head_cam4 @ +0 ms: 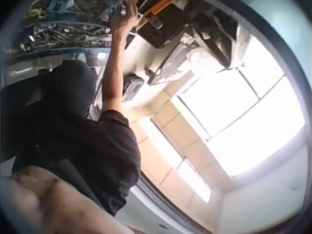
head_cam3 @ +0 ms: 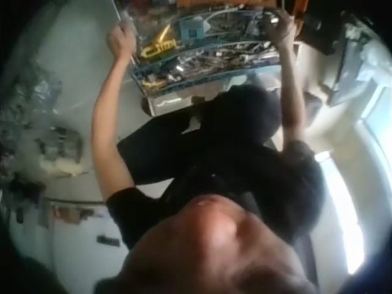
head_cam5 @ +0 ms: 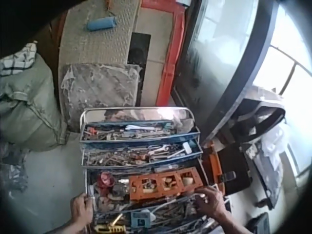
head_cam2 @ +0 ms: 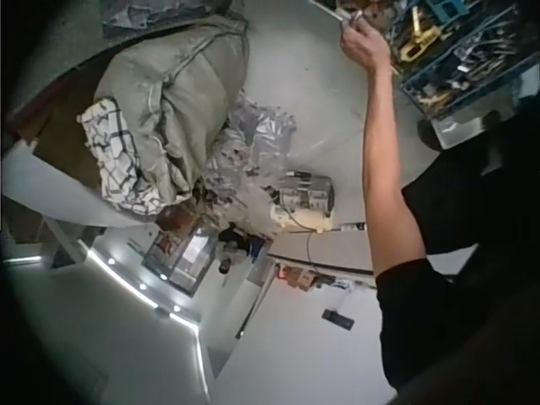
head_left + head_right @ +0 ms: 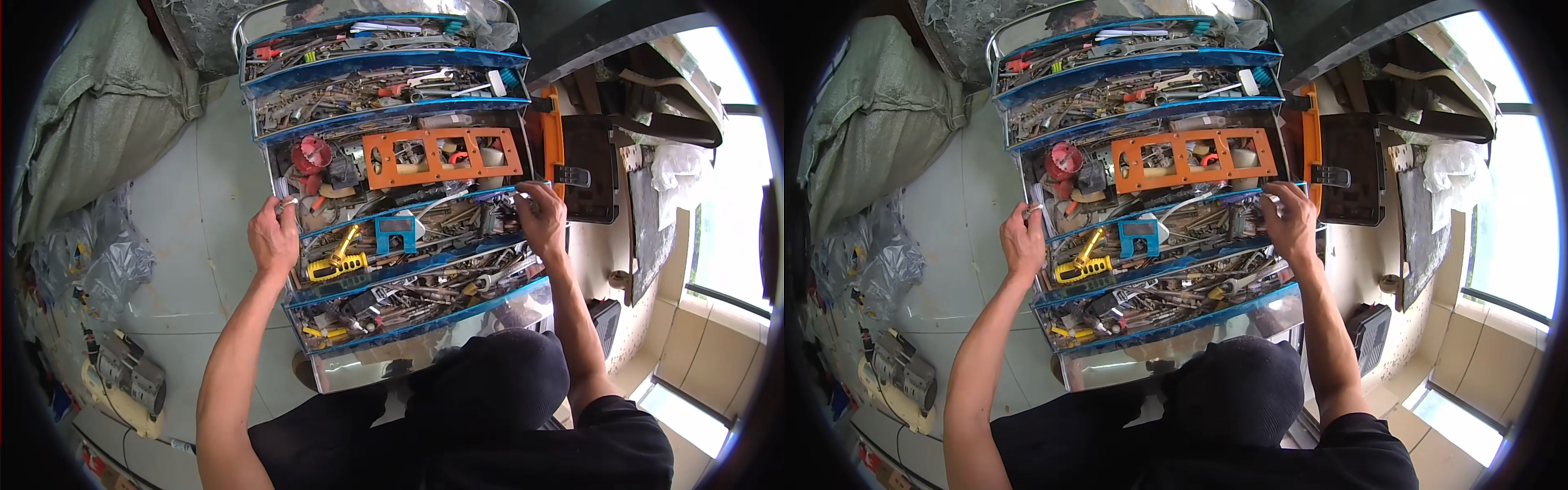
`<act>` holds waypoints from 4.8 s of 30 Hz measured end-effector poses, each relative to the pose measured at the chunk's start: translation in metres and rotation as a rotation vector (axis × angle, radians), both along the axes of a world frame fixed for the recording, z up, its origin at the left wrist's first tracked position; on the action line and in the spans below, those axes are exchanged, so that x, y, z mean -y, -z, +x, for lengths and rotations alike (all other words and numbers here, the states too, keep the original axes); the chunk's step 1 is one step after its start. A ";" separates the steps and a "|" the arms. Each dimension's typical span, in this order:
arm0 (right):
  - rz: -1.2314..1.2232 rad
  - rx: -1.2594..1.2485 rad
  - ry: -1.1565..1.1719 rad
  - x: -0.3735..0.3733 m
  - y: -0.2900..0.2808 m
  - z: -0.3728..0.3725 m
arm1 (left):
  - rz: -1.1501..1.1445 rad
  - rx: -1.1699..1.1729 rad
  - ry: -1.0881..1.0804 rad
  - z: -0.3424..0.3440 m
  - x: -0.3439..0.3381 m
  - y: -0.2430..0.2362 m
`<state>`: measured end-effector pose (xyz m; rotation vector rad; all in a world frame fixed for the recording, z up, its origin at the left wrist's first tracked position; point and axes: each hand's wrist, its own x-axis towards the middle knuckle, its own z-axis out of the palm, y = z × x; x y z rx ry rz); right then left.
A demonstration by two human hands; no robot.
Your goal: The person removes a small pipe fitting from an air compressor, retrieves thread seal tape from a toolbox, and wraps the tape around the threaded end of the pipe fitting.
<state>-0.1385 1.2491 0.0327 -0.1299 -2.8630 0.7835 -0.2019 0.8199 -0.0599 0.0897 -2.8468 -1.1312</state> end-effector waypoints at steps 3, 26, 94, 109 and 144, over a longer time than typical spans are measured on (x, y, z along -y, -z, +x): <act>-0.019 0.055 0.102 -0.007 -0.002 0.030 | -0.006 -0.002 0.001 -0.001 0.000 0.000; 0.003 0.473 -0.296 0.115 0.015 0.010 | -0.031 -0.038 0.034 0.003 0.002 -0.009; -0.045 0.027 -0.505 0.140 0.021 0.104 | 1.445 -0.058 -0.377 0.217 0.013 -0.314; -0.225 0.050 -0.388 0.139 0.021 0.100 | 1.506 0.014 -0.272 0.219 0.021 -0.308; -0.203 0.084 -0.376 0.132 0.018 0.102 | 1.532 0.076 -0.281 0.222 0.017 -0.316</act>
